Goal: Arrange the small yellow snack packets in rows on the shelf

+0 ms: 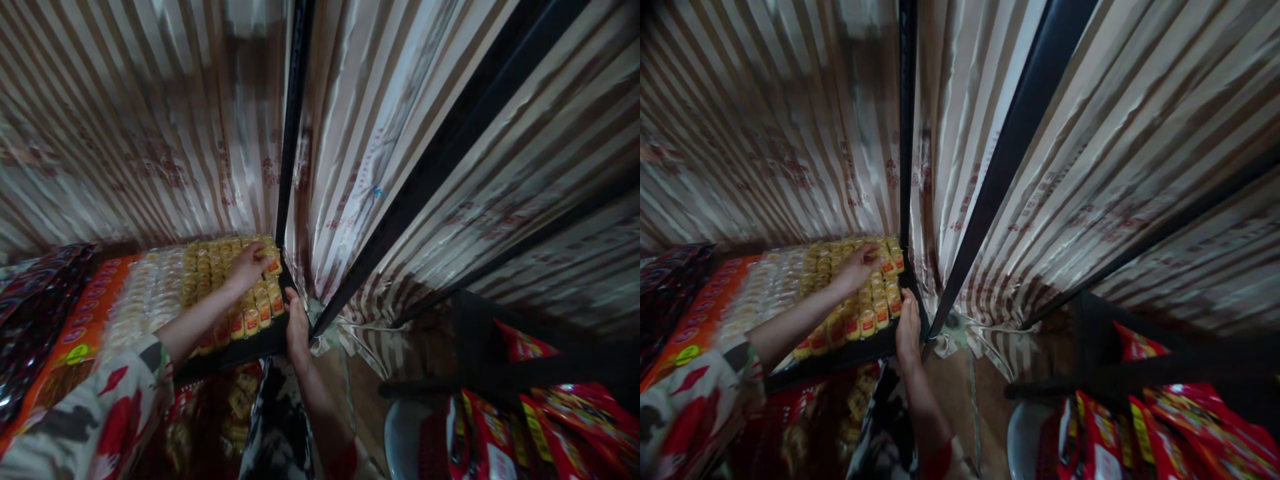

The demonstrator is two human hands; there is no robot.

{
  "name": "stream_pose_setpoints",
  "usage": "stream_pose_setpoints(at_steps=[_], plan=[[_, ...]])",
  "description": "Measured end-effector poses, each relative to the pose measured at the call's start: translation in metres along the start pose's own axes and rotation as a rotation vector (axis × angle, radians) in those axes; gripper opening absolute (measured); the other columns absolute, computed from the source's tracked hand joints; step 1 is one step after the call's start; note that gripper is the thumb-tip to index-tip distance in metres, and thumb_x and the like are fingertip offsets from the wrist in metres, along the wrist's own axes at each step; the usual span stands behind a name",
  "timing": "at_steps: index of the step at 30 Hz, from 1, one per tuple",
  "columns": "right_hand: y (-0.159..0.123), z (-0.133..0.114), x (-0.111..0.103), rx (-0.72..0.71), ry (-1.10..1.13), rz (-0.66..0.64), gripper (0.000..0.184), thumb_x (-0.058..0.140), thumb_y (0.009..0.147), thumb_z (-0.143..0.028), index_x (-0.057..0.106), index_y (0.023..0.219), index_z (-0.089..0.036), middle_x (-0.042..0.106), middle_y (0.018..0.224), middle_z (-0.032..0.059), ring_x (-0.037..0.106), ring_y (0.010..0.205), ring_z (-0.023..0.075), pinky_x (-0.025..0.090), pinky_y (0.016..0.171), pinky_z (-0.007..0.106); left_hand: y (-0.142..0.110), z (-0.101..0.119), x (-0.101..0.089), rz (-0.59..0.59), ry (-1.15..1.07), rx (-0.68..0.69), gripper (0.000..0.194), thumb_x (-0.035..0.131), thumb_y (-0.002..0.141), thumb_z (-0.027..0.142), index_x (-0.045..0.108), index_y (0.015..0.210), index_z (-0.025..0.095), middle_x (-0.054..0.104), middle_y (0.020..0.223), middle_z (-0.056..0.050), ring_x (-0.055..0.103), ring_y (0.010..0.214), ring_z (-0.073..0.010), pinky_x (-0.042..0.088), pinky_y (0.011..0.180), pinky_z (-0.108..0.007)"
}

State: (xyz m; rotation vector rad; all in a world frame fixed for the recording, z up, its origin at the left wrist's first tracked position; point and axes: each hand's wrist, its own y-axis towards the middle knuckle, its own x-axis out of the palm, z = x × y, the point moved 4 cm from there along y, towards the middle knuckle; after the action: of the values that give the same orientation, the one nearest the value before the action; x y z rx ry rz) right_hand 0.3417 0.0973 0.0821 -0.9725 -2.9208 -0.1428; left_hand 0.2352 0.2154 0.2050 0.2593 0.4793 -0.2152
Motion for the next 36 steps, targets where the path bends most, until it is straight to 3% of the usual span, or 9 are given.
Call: stream_pose_setpoints(at_steps=[5,12,20,23,28,36], plan=[[0.024,0.003,0.001,-0.002,0.041,0.016,0.054,0.033,0.086,-0.056,0.055,0.119,-0.020,0.051,0.130,0.0064,0.043,0.122,0.0187,0.035,0.100,0.033,0.044,0.002,0.040,-0.036,0.192,0.083,0.028,0.055,0.074,0.018,0.061,0.101,0.017,0.066,0.095,-0.006,0.059,0.084,-0.0172,0.045,0.077,-0.031],[0.036,0.021,0.003,0.147,0.117,0.008,0.055,0.035,0.084,-0.059,0.054,0.121,-0.022,0.049,0.132,0.0059,0.049,0.118,0.0212,0.042,0.092,0.033,0.057,-0.026,0.072,-0.122,0.433,0.117,0.030,0.054,0.079,0.023,0.060,0.108,0.020,0.067,0.100,-0.007,0.060,0.092,-0.0195,0.045,0.081,-0.031],[0.063,0.036,0.015,0.124,0.103,-0.062,0.060,0.033,0.085,-0.060,0.048,0.128,-0.022,0.043,0.138,0.0045,0.043,0.124,0.0201,0.036,0.100,0.036,0.056,-0.041,0.083,-0.192,0.612,0.242,0.025,0.053,0.074,0.018,0.066,0.095,0.016,0.066,0.096,-0.008,0.053,0.100,-0.0227,0.040,0.090,-0.033],[0.078,0.039,0.021,0.084,0.060,-0.089,0.061,0.032,0.085,-0.060,0.049,0.128,-0.020,0.043,0.138,0.0045,0.037,0.128,0.0187,0.030,0.105,0.035,0.056,-0.043,0.083,-0.173,0.679,0.250,0.023,0.053,0.072,0.017,0.066,0.091,0.014,0.064,0.095,-0.010,0.050,0.103,-0.0248,0.039,0.090,-0.033],[0.096,0.045,0.029,0.011,-0.018,-0.093,0.058,0.036,0.085,-0.057,0.053,0.125,-0.018,0.047,0.135,0.0051,0.036,0.129,0.0175,0.016,0.112,0.034,0.058,-0.040,0.083,-0.184,0.733,0.287,0.030,0.053,0.073,0.019,0.063,0.101,0.014,0.063,0.095,-0.010,0.049,0.100,-0.0237,0.038,0.090,-0.033],[0.103,0.053,0.032,0.041,0.005,-0.139,0.056,0.036,0.085,-0.058,0.060,0.117,-0.019,0.057,0.125,0.0041,0.043,0.124,0.0189,0.021,0.111,0.035,0.060,-0.043,0.083,-0.193,0.762,0.283,0.025,0.050,0.077,0.018,0.066,0.096,0.017,0.060,0.094,-0.010,0.047,0.101,-0.0240,0.038,0.089,-0.034]])
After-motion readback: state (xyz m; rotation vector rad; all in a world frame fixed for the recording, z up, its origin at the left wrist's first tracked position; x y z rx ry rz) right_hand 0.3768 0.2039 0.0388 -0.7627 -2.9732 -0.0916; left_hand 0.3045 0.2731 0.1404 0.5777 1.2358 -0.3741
